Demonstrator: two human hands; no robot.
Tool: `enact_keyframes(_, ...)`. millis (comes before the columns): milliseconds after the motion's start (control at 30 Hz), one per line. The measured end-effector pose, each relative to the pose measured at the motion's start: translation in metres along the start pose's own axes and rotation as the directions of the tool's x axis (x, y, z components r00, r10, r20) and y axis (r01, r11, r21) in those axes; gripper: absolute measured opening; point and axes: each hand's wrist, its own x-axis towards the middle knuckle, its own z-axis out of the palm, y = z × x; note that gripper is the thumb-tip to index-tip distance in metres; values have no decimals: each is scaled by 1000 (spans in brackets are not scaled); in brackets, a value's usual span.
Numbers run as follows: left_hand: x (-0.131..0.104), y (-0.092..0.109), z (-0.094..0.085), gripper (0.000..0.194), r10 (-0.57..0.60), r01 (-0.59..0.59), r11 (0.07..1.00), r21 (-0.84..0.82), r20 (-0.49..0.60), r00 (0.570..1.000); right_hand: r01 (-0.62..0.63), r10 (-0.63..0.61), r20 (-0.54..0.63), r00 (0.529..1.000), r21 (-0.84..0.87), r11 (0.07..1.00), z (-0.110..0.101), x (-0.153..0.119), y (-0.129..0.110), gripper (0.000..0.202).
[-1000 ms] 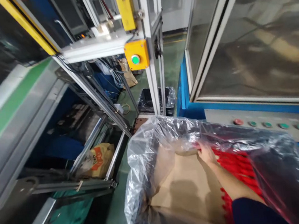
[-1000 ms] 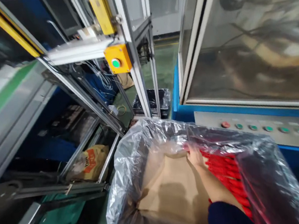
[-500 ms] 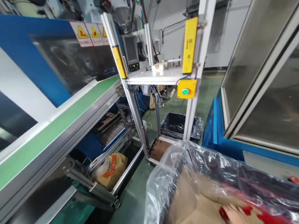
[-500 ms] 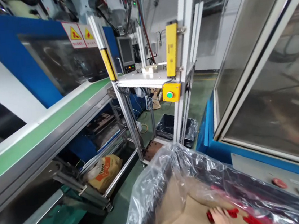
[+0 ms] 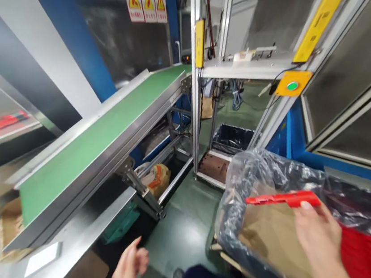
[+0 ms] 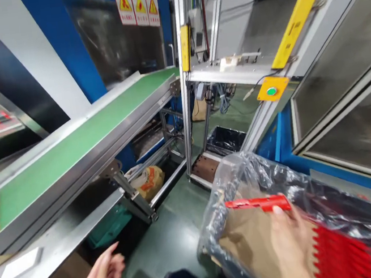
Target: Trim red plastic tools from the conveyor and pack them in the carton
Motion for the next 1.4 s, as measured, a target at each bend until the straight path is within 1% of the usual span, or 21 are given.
enact_keyframes(33,-2,1,9,71,-33,41,998,-49,152,988,-9,2,73,997,101,995,22,-24,-8,39)
enact_keyframes(67,-5,3,19,71,-45,87,990,-115,327,944,-60,27,200,979,158,986,42,-48,-12,36)
enact_keyframes(100,-9,7,29,69,-41,133,979,-155,492,870,-112,49,326,944,176,978,61,-71,-14,35)
enact_keyframes(133,-13,11,37,71,-8,173,963,-209,617,787,-143,58,413,909,178,973,76,-93,-14,35)
enact_keyframes(200,-21,21,46,78,45,271,922,-276,772,634,-187,64,546,836,174,967,98,-130,-12,39)
enact_keyframes(233,-25,24,45,80,64,310,902,-302,801,596,-196,54,585,809,182,964,105,-145,-10,41)
enact_keyframes(267,-28,27,42,82,74,335,883,-330,801,594,-199,37,616,787,196,960,109,-158,-9,43)
enact_keyframes(300,-30,28,38,83,76,344,867,-361,777,625,-197,17,638,770,212,957,112,-168,-9,44)
enact_keyframes(367,-33,26,27,87,55,335,844,-419,689,723,-188,-17,679,734,227,955,116,-182,-9,46)
enact_keyframes(400,-33,24,22,89,34,334,837,-434,649,760,-185,-26,699,715,225,957,118,-187,-9,46)
enact_keyframes(433,-32,22,19,91,5,346,830,-438,626,780,-185,-31,715,698,221,958,119,-191,-10,46)
enact_keyframes(533,-28,18,13,88,-97,434,782,-447,601,794,-203,-42,752,658,231,952,124,-197,-13,41)
enact_keyframes(633,-24,19,11,74,-162,477,732,-486,555,816,-201,-73,793,605,240,950,126,-196,-14,37)
enact_keyframes(733,-20,22,8,63,-154,461,723,-514,531,833,-197,-72,836,544,210,958,125,-193,-14,41)
enact_keyframes(800,-18,25,3,58,-115,423,734,-532,517,848,-200,-35,852,523,163,966,123,-191,-13,48)
enact_keyframes(900,-16,28,-7,55,-52,339,767,-545,473,879,-188,22,860,510,87,978,125,-191,-16,54)
enact_keyframes(1033,-14,30,-23,53,14,224,818,-530,408,913,-169,31,870,493,60,984,135,-200,-23,53)
enact_keyframes(1133,-13,26,-34,50,78,130,851,-509,366,927,-225,51,874,483,68,972,144,-210,-28,57)
enact_keyframes(1233,-13,17,-41,45,103,73,889,-453,352,930,-335,97,882,462,73,939,153,-215,-31,58)
enact_keyframes(1300,-10,12,-43,44,97,54,918,-393,355,930,-384,119,877,466,79,920,159,-216,-32,56)
enact_keyframes(1400,3,9,-43,59,129,27,944,-330,442,888,-402,129,858,496,96,911,169,-209,-33,50)
